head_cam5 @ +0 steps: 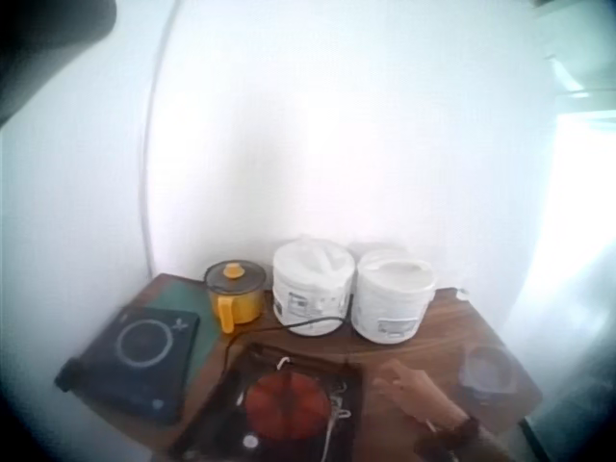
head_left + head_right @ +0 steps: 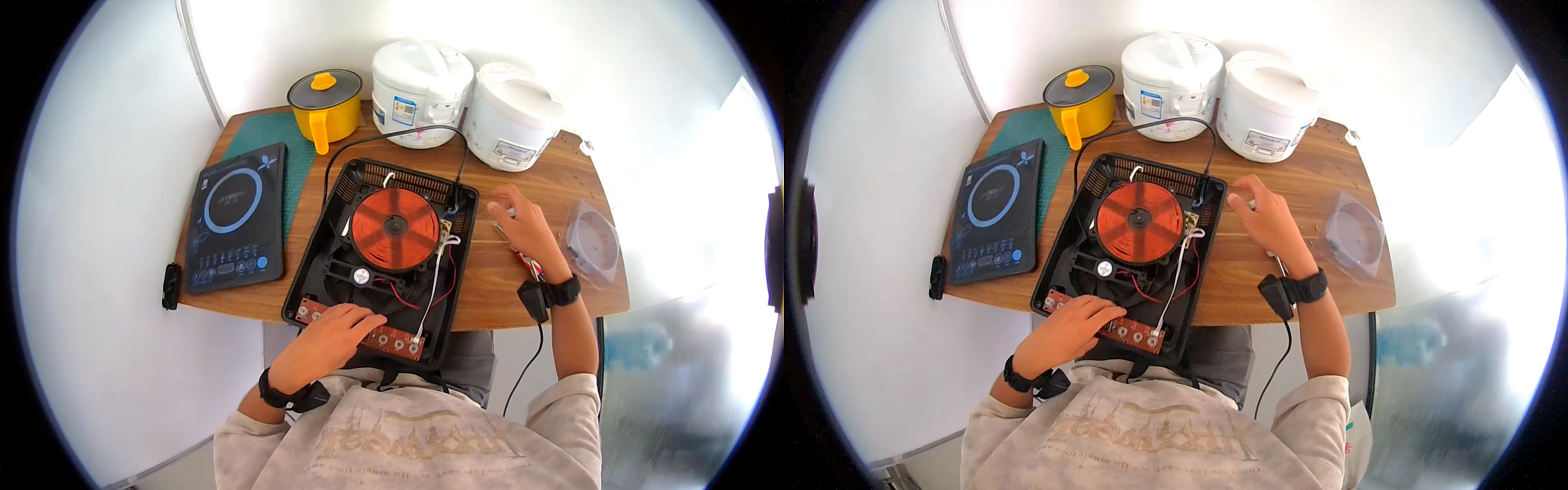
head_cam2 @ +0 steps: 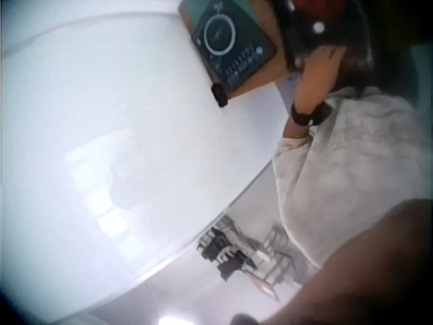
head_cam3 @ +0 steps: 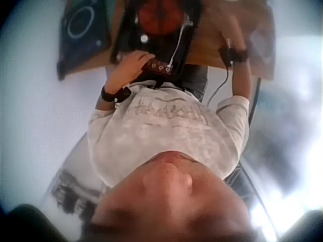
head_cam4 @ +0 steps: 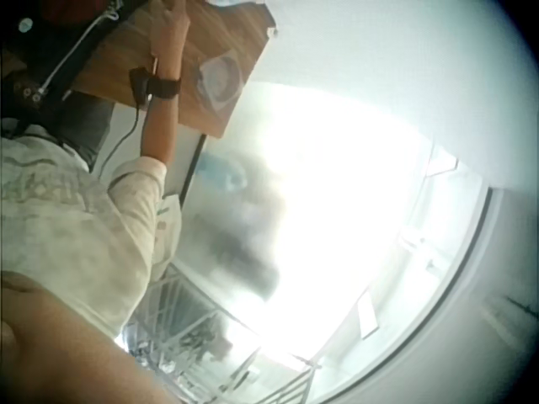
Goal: The person uses a screwdriver to tighten screws on the internal components of an open electronic device, likely a heater or fan, while holding the copper coil in place with their other hand.
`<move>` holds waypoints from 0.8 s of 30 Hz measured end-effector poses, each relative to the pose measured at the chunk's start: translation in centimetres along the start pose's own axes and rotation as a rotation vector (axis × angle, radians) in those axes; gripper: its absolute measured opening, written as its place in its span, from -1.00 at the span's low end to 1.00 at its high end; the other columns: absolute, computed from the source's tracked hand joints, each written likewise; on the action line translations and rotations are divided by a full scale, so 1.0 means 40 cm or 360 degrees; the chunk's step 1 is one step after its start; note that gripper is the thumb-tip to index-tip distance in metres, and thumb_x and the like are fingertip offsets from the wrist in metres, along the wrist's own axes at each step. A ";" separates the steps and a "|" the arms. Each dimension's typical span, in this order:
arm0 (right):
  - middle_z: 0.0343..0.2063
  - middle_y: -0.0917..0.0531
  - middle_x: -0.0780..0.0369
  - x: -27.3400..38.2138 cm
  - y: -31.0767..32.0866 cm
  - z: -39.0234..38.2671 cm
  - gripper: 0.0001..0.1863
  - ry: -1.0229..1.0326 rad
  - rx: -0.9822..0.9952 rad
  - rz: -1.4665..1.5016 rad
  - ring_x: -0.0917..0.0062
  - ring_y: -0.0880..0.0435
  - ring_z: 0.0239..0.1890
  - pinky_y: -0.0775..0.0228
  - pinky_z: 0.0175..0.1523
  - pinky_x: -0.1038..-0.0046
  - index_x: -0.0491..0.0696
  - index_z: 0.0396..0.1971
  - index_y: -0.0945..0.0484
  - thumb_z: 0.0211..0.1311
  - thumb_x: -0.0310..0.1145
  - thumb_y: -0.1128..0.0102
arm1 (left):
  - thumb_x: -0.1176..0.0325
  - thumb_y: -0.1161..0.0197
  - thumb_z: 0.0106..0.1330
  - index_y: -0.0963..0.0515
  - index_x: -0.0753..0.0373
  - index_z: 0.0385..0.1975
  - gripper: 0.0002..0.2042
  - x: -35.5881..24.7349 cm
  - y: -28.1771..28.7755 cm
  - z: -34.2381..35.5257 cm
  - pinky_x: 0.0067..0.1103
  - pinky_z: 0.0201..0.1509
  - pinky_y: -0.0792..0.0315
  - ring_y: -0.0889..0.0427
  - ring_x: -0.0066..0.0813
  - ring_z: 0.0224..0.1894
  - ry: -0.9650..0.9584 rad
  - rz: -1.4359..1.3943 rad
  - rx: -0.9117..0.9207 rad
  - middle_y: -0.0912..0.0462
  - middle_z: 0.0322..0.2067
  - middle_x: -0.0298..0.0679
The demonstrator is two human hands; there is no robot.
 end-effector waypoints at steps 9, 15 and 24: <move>-0.50 -0.70 -0.03 -0.099 -0.147 0.064 -0.59 -0.0102 0.0369 -0.0132 0.18 -0.70 -0.61 -0.52 -0.44 0.23 -0.08 0.13 -0.48 0.39 -0.21 -0.24 | 0.67 -0.26 0.09 -0.45 0.20 0.29 -0.35 -0.006 0.023 -0.075 -0.26 0.35 -0.37 -0.54 -0.18 0.15 -0.0053 -0.0002 0.0018 -0.57 0.10 -0.20; -0.65 -0.66 0.09 -0.136 -0.135 0.009 -0.72 -0.0248 0.0342 0.0051 0.34 -0.63 -0.72 -0.47 -0.51 0.32 -0.13 -0.09 -0.59 0.28 -0.31 -0.29 | 0.69 -0.19 0.09 -0.47 0.19 0.27 -0.37 0.015 0.106 -0.097 -0.15 0.48 -0.23 -0.56 -0.23 0.19 0.0058 0.0072 0.0114 -0.62 0.06 -0.23; -0.46 -0.72 0.01 -0.144 -0.137 -0.147 -0.67 -0.0167 0.0241 0.0011 0.15 -0.73 -0.41 -0.50 -0.26 0.24 -0.21 -0.24 -0.61 0.32 -0.20 -0.35 | 0.62 -0.23 0.11 -0.54 0.18 0.14 -0.49 0.143 0.236 -0.033 -0.27 0.52 -0.21 -0.51 -0.23 0.25 -0.0075 0.0484 0.0170 -0.64 0.04 -0.25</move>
Point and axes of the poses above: each hand's wrist, its own z-axis towards the middle knuckle, its own y-axis out of the back of the hand, x = y × z, the point moved 4 cm from there along z, towards the middle knuckle
